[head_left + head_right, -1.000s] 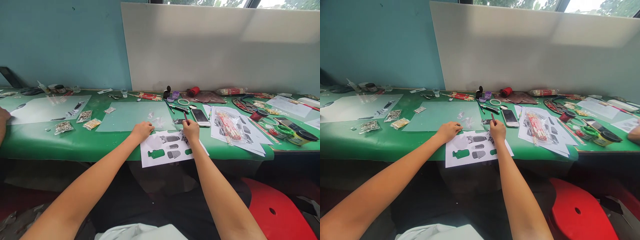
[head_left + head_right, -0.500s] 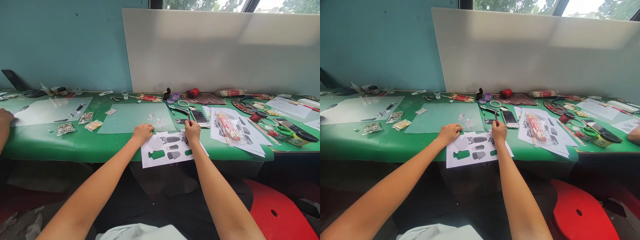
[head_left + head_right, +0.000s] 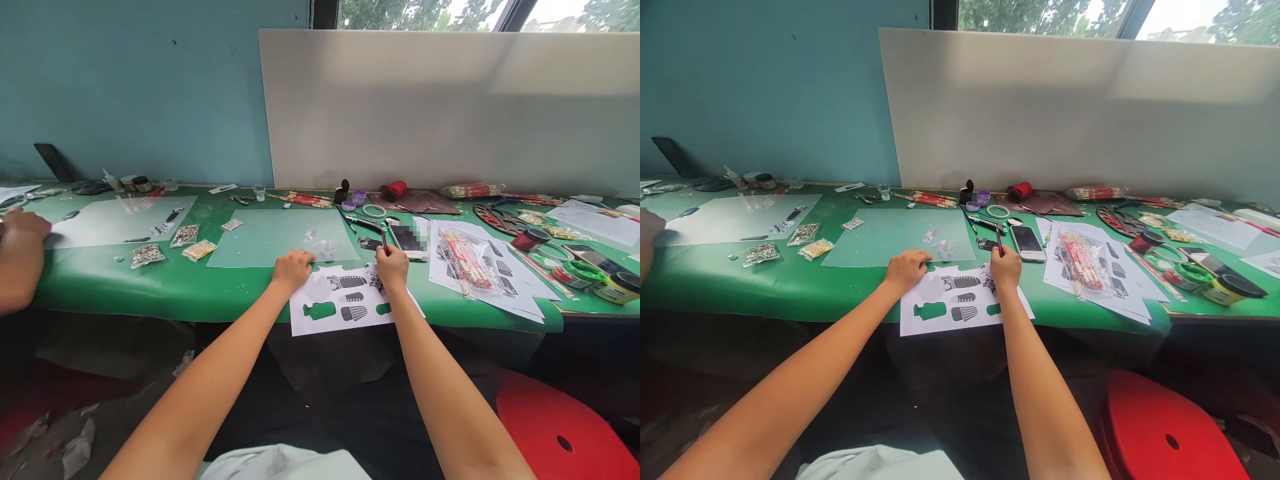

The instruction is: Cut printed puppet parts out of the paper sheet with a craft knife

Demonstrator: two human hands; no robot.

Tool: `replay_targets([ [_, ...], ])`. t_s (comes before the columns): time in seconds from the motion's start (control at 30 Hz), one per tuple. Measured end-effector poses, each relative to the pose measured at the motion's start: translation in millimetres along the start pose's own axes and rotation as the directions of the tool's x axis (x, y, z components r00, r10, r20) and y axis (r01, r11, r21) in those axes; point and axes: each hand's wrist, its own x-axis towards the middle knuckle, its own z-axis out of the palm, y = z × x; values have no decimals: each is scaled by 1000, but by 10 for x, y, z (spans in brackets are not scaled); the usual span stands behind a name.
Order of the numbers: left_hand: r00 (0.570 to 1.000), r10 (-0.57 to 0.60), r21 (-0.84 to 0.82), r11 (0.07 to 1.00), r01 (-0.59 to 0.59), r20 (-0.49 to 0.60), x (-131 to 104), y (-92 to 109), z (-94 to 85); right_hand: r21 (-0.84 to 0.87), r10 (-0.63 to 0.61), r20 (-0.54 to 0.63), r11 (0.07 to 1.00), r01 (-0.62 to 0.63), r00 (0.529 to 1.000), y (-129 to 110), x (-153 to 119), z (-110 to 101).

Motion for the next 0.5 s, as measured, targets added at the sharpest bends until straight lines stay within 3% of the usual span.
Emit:
replay_targets([
  [0.27, 1000, -22, -17, 1000, 22, -18, -22, 17, -27, 20, -23, -14, 1000, 24, 1000, 19, 6, -2],
  [0.5, 999, -50, -19, 999, 50, -16, -6, 18, 5, -39, 29, -17, 999, -30, 999, -1, 10, -38],
])
